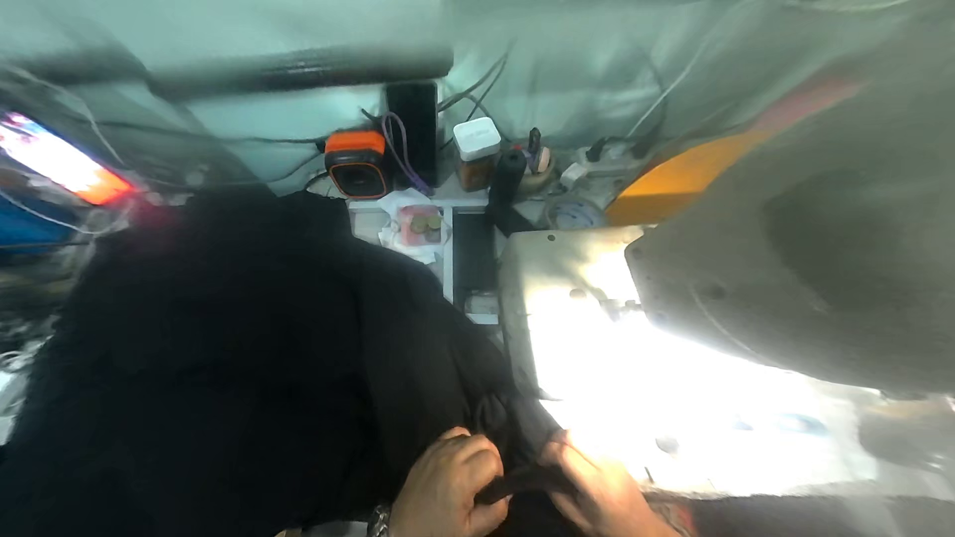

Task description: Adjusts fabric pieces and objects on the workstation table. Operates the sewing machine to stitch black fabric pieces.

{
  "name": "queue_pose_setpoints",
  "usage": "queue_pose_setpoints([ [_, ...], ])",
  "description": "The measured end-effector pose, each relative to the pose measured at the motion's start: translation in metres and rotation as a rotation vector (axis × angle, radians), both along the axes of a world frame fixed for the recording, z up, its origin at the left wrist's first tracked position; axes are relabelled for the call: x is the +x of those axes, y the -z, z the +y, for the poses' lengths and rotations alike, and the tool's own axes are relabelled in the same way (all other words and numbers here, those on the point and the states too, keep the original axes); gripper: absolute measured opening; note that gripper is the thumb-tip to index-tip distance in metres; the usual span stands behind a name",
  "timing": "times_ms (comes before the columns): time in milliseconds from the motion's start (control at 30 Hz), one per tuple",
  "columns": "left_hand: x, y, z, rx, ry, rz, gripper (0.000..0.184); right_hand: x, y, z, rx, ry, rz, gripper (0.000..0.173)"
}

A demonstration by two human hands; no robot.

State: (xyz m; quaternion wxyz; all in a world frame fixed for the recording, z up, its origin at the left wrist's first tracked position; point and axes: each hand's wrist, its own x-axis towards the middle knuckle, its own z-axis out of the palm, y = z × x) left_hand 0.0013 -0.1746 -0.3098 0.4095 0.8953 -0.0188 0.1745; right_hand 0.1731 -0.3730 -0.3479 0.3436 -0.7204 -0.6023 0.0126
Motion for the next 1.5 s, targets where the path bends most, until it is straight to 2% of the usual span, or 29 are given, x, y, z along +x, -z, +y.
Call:
queue_pose_setpoints([
  [300, 0.001, -0.001, -0.004, -0.007, -0.067, 0.002, 0.024, -0.002, 0.0, 0.004, 0.06, 0.016, 0.003, 0.017],
  [533, 0.0, -0.002, -0.006, 0.011, -0.088, 0.017, 0.028, -0.007, -0.01, 0.005, -0.022, 0.031, 0.084, 0.015],
  [633, 0.002, -0.018, -0.005, -0.095, -0.083, 0.124, 0.038, -0.009, -0.012, 0.005, -0.032, 0.04, 0.092, 0.015],
  [733, 0.012, -0.049, 0.004, -0.173, -0.109, 0.089, 0.035, -0.009, -0.014, 0.006, -0.043, 0.032, 0.097, 0.018],
  [833, 0.03, -0.082, 0.016, -0.045, -0.291, 0.039, 0.026, -0.008, -0.016, 0.005, -0.023, -0.019, 0.123, 0.02],
  [933, 0.062, -0.096, 0.038, 0.089, -0.458, 0.051, 0.021, -0.005, -0.014, 0.003, -0.001, -0.082, 0.15, 0.025],
  [1067, 0.11, -0.08, 0.066, 0.138, -0.602, 0.325, 0.024, -0.005, -0.013, 0.003, 0.019, -0.089, 0.158, 0.027],
  [1133, 0.125, -0.063, 0.071, 0.249, -0.672, 0.489, 0.031, -0.005, -0.013, 0.003, 0.021, -0.083, 0.152, 0.026],
  [1200, 0.132, -0.049, 0.069, 0.375, -0.738, 0.529, 0.026, -0.005, -0.012, 0.004, 0.031, -0.077, 0.132, 0.026],
  [1333, 0.137, -0.053, 0.062, 0.462, -0.761, 0.586, 0.014, -0.004, -0.011, 0.006, 0.052, -0.07, 0.114, 0.027],
  [1500, 0.142, -0.064, 0.059, 0.445, -0.695, 0.647, 0.011, -0.006, -0.01, 0.007, 0.059, -0.067, 0.112, 0.025],
])
